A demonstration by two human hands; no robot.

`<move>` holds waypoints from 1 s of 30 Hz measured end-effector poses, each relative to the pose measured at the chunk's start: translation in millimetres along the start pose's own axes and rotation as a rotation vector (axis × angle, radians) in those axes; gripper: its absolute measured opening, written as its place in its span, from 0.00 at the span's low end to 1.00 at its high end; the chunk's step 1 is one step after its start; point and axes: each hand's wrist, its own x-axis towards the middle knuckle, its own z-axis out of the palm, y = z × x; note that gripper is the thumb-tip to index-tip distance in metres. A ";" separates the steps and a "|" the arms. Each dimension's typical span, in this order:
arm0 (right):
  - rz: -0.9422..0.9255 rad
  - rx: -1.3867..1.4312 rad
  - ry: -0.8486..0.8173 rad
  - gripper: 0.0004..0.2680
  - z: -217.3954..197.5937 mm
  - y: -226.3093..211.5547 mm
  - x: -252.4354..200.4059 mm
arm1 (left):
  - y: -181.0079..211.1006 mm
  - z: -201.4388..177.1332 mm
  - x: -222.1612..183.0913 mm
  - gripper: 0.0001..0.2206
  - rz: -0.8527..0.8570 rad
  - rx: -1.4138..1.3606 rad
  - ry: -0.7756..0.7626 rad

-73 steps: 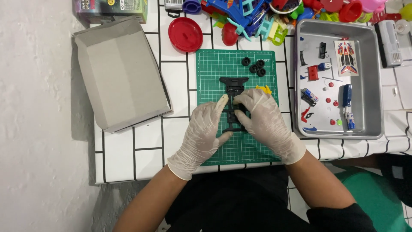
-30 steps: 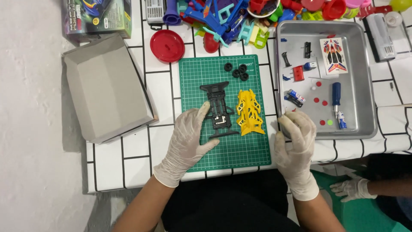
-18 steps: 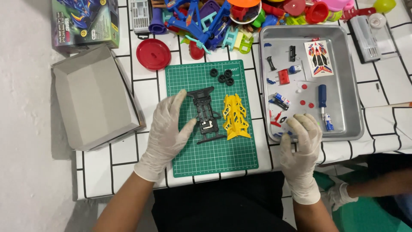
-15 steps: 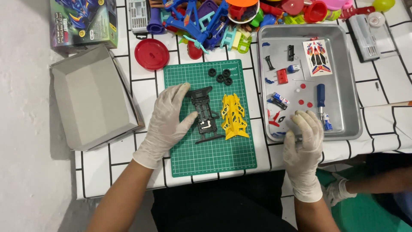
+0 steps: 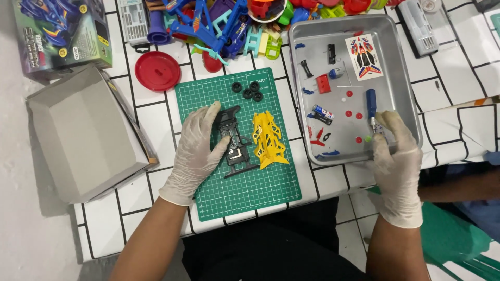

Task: Assembling a miniature motorized toy car on a cutting mat.

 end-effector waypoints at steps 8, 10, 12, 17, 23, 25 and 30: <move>-0.333 -0.509 -0.082 0.10 14.4 54.2 45.9 | 1.5 -1.3 0.6 0.30 -0.005 -0.003 -0.028; -0.265 -0.599 -0.152 0.09 27.5 57.5 61.6 | -2.5 2.0 -1.4 0.30 -0.005 -0.017 -0.021; -0.225 -0.672 -0.119 0.10 39.9 59.5 74.3 | -10.8 9.6 -4.9 0.32 -0.027 -0.007 0.017; -0.215 -0.777 -0.173 0.05 53.7 81.5 86.3 | -10.2 8.7 -5.7 0.34 -0.022 0.005 -0.036; -0.204 -0.466 -0.234 0.04 54.0 24.2 74.6 | -11.6 11.5 -5.8 0.37 -0.030 0.088 -0.065; -0.180 -0.260 -0.253 0.05 61.7 -9.0 64.9 | -11.2 11.3 -6.8 0.38 -0.033 0.108 -0.066; -0.099 -0.023 -0.493 0.07 103.0 -82.8 46.5 | -11.6 6.2 -7.8 0.38 -0.093 0.088 -0.128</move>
